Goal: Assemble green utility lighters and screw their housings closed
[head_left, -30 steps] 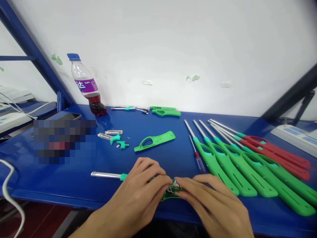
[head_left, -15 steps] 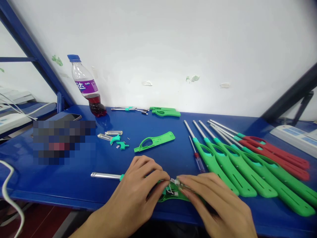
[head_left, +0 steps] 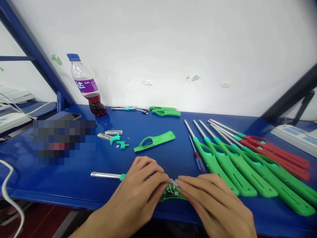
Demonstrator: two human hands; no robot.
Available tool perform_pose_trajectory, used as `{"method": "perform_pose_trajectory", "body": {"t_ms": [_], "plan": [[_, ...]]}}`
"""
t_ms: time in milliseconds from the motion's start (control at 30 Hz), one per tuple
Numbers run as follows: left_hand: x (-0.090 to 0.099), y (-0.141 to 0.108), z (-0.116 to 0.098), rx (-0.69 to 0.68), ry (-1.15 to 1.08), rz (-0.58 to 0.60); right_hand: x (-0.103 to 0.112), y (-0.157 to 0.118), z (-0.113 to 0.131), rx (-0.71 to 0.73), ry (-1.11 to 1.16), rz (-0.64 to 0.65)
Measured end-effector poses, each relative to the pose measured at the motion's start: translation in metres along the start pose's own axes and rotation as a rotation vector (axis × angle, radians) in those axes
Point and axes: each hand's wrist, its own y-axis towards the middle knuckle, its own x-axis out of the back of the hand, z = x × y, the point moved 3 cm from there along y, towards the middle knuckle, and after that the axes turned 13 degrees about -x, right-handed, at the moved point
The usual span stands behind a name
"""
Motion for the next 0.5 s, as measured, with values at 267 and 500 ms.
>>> {"method": "perform_pose_trajectory", "body": {"t_ms": [267, 500], "plan": [[0.0006, 0.0017, 0.0008, -0.018, 0.003, -0.010, 0.0009, -0.0009, 0.0025, 0.007, 0.013, -0.024], [0.0009, 0.0004, -0.0006, -0.034, 0.006, -0.019, 0.0024, -0.0023, 0.0015, 0.007, -0.001, -0.017]]}}
